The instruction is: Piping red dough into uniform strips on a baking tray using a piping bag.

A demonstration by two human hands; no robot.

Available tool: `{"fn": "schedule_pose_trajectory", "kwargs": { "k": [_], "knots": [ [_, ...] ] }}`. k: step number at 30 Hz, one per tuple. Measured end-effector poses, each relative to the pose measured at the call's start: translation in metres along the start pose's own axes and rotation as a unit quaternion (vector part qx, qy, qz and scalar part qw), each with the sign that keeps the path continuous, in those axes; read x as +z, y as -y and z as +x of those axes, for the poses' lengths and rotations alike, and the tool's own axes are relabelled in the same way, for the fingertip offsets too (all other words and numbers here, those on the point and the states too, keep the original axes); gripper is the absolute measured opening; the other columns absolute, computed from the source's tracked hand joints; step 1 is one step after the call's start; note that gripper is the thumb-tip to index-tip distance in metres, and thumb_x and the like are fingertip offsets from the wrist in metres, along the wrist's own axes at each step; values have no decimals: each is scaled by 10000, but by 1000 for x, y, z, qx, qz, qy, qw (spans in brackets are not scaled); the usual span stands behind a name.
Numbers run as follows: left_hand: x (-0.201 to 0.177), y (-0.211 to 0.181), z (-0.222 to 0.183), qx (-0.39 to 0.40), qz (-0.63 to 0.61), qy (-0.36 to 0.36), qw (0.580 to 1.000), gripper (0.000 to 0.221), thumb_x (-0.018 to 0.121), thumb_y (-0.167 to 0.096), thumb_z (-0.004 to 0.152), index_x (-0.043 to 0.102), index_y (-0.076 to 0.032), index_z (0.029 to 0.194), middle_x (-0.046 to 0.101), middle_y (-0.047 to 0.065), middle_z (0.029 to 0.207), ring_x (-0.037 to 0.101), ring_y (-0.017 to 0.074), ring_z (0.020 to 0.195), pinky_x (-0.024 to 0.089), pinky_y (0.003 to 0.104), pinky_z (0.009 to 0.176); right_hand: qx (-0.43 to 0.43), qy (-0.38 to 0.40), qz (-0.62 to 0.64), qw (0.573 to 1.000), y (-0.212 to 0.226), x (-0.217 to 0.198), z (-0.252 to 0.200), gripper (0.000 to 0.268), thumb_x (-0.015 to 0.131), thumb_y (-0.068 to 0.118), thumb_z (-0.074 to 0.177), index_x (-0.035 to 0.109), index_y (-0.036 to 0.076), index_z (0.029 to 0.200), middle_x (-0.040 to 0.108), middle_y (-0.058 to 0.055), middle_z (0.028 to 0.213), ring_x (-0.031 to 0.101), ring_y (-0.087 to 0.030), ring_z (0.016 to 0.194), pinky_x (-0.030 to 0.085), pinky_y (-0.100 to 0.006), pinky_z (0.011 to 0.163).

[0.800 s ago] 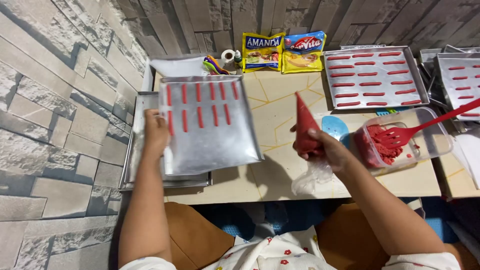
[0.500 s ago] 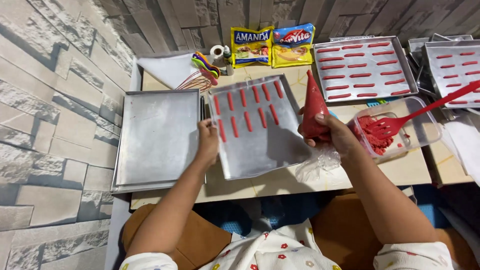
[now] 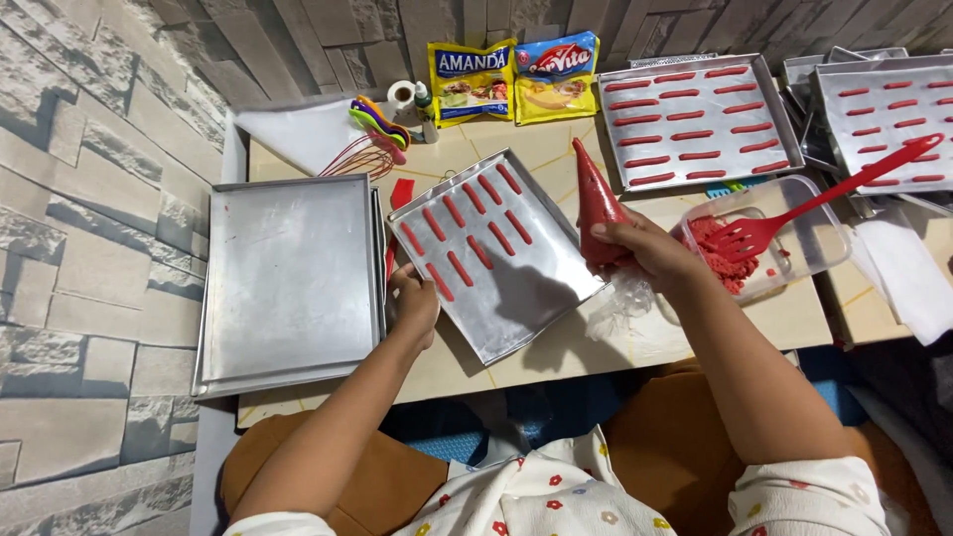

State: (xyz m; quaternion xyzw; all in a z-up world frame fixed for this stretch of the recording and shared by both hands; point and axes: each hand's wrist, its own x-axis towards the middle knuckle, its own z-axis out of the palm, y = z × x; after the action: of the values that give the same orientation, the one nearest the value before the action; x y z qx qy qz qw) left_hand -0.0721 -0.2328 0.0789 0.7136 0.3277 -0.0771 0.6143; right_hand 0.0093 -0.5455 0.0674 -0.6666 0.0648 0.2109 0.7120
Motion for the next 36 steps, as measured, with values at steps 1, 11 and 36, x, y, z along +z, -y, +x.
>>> {"fn": "schedule_pose_trajectory", "kwargs": {
  "k": [1, 11, 36],
  "knots": [
    [0, 3, 2, 0, -1, 2, 1000, 486, 426, -86, 1012, 252, -146, 1462, 408, 174, 1563, 351, 339, 1487, 313, 460, 1221, 0, -2, -1, 1000, 4, 5, -2, 466, 772, 308, 803, 636, 100, 1197, 648, -213, 772, 697, -354, 633, 599, -418, 516],
    [1, 21, 15, 32, -39, 44, 998, 786, 588, 37, 903, 154, -52, 1552, 232, 270, 1621, 225, 419, 1515, 255, 511, 1230, -52, -31, -70, 996, 5, 13, 16, 466, 789, 12, 703, 631, -28, 1139, 611, -217, 796, 660, -336, 606, 571, -400, 428],
    [-45, 44, 83, 557, 582, 51, 591, 856, 847, -473, 685, 516, -31, 1338, 605, 158, 1276, 508, 307, 1330, 237, 528, 1232, 30, -86, -609, 788, -2, 54, 45, 574, 649, 515, 938, 640, 22, 1231, 719, -233, 1033, 720, -405, 1011, 582, -523, 821]
  ]
}}
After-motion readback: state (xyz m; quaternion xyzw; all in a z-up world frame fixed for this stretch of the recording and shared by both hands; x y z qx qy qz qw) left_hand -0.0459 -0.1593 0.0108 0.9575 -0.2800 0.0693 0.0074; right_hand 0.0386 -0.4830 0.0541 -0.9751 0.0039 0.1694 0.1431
